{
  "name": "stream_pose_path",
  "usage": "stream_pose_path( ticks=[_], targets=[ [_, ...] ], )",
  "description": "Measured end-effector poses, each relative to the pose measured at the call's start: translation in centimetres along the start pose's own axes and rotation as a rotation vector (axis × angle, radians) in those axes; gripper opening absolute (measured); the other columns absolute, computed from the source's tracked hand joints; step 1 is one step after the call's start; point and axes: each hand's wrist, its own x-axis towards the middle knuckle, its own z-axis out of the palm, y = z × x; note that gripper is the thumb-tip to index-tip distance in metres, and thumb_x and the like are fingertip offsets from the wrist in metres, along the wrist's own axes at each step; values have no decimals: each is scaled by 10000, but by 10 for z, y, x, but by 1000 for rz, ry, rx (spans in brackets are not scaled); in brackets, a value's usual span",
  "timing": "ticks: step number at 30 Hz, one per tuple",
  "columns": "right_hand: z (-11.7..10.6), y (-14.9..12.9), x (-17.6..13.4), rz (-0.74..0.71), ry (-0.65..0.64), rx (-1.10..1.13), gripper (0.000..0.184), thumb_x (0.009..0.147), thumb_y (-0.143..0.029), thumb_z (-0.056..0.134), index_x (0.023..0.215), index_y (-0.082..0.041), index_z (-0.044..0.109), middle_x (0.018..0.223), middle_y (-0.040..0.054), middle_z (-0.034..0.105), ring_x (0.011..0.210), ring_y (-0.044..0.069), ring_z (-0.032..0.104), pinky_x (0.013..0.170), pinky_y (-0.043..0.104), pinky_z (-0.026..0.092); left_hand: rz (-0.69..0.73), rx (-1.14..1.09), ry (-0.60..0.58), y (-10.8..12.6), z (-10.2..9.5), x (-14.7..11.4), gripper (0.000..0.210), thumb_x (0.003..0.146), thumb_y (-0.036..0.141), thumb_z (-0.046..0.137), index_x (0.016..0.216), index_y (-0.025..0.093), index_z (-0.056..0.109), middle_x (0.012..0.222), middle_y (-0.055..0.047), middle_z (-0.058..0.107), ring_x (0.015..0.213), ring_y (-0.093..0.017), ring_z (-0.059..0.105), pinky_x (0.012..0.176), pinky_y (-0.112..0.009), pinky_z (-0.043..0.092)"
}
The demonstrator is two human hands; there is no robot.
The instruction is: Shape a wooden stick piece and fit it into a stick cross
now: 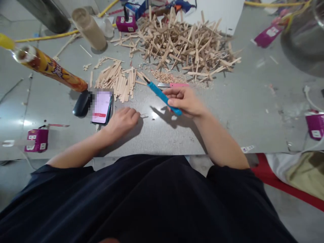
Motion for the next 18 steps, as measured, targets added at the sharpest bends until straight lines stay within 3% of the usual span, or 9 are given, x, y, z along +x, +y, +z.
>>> stream_pose_path(
  ticks=[3,8,14,18],
  targets=[
    [18,0,-14,78,-222,136,743,700,-772,1008,1129,-198,814,691,-34,675,550,115,555,538,324,373,140,45,82,16,15,-10,405,1085,-6,436,969,142,795,874,-135,743,796,-260,626,696,-407,375],
    [37,5,-26,158,-399,227,635,804,-694,994,1135,-190,795,630,-51,625,539,102,499,526,302,313,185,57,151,14,25,-17,347,1112,37,488,981,152,788,880,-116,737,833,-271,652,673,-416,378],
    [39,7,-24,177,-286,121,374,930,-422,966,1149,-216,745,974,14,779,671,112,647,600,263,501,160,8,183,15,33,-25,303,1137,76,513,1040,156,788,961,-121,769,873,-264,658,718,-420,424],
    [46,8,-25,146,-167,-9,273,1033,-371,853,1210,-238,692,935,-7,782,572,106,603,540,274,484,81,-4,234,24,41,-27,269,1161,177,535,1198,136,798,994,-128,783,892,-286,676,732,-451,447]
  ],
)
